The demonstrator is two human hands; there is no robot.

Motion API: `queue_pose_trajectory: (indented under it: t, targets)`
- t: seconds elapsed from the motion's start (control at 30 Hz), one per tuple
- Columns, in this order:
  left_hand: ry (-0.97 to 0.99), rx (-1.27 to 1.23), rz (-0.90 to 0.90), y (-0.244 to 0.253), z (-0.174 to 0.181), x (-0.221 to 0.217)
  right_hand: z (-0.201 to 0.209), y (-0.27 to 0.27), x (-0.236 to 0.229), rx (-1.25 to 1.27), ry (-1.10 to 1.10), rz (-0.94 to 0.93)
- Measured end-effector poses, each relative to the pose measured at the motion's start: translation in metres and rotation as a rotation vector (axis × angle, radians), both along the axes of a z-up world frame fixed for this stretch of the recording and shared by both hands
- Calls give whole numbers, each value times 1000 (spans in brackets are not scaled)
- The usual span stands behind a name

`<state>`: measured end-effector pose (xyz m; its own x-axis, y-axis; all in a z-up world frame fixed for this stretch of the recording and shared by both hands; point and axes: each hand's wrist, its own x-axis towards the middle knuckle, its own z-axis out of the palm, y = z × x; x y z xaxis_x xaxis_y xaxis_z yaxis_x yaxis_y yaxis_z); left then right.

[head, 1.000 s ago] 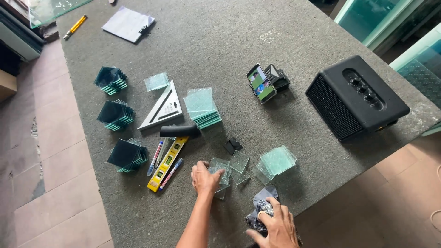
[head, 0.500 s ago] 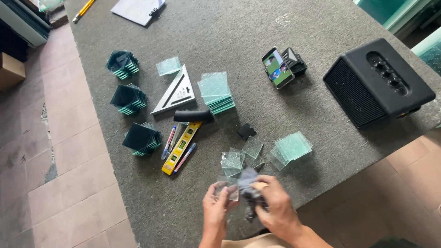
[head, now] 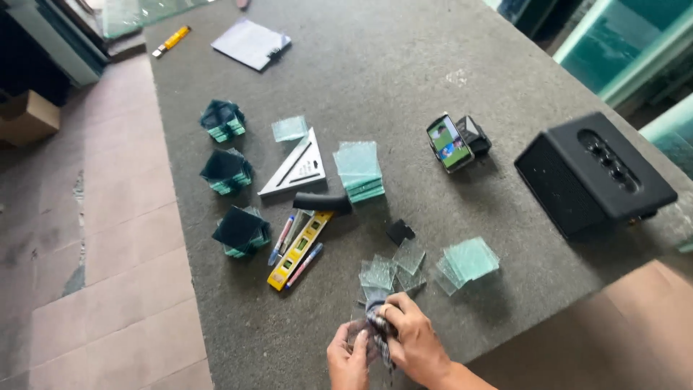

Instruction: The person is cleaning small, cut glass pieces using a cloth on a workshop table.

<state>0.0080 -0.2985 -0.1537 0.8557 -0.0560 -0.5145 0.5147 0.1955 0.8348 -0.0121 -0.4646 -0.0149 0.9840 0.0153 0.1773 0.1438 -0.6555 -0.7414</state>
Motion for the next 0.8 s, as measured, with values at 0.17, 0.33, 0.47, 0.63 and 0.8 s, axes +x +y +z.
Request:
queue_pose_trajectory:
  t: [0.17, 0.33, 0.47, 0.63, 0.8]
  targets:
    - [-146, 121, -65, -18, 12, 2, 2, -35, 4, 74, -18, 113]
    - [132, -100, 99, -41, -1, 5, -2, -78, 16, 150, 68, 90]
    - [174, -287, 217, -44, 12, 15, 10, -98, 24, 421, 70, -51]
    - [214, 81, 33, -52, -2, 27, 24, -107, 29, 547, 76, 290]
    - [587, -578, 481, -111, 166, 41, 20, -95, 32, 438, 27, 631]
